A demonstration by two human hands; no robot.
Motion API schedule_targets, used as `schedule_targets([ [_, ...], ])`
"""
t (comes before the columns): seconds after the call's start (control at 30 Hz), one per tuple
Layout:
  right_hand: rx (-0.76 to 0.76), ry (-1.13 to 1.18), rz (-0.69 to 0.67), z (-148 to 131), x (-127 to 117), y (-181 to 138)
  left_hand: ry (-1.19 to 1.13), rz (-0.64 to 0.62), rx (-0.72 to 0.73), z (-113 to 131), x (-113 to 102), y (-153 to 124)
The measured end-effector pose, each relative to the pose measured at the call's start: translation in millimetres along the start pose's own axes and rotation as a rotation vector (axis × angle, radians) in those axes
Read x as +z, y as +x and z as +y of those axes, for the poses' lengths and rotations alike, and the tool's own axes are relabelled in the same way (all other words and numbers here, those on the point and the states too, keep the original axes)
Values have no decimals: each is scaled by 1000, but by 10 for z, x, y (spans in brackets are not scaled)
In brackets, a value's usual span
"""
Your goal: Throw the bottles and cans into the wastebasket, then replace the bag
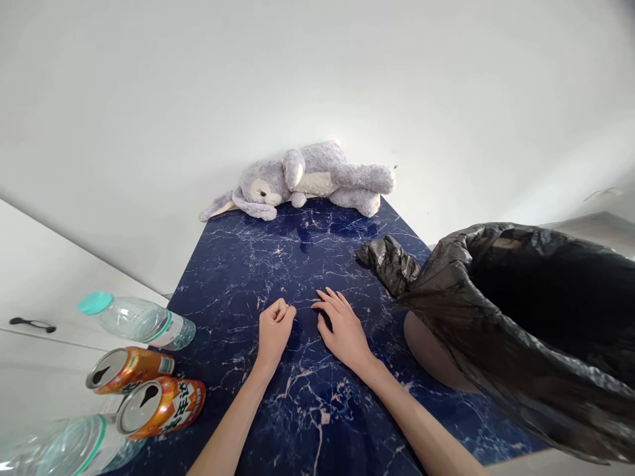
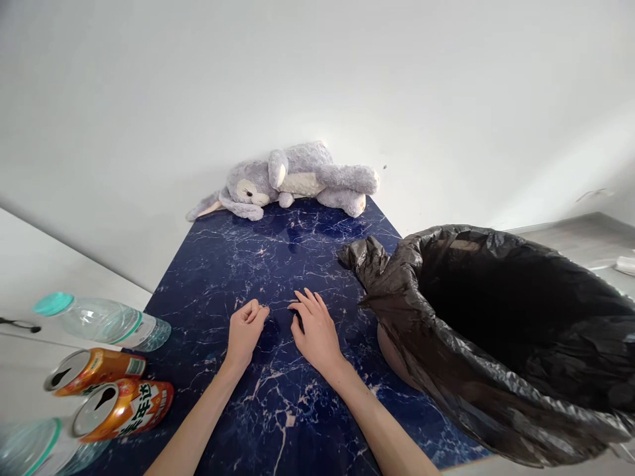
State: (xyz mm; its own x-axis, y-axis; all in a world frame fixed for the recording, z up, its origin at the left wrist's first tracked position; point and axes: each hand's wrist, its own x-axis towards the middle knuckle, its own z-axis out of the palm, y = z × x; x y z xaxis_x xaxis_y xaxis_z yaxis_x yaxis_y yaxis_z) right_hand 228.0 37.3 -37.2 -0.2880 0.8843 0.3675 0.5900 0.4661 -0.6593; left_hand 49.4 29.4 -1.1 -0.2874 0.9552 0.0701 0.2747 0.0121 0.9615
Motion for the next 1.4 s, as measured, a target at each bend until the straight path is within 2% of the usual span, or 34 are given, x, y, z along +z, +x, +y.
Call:
schedule_targets([
  [1.4,-16,-18,-5,-3,-1,8,79,-21,37,22,12,6],
])
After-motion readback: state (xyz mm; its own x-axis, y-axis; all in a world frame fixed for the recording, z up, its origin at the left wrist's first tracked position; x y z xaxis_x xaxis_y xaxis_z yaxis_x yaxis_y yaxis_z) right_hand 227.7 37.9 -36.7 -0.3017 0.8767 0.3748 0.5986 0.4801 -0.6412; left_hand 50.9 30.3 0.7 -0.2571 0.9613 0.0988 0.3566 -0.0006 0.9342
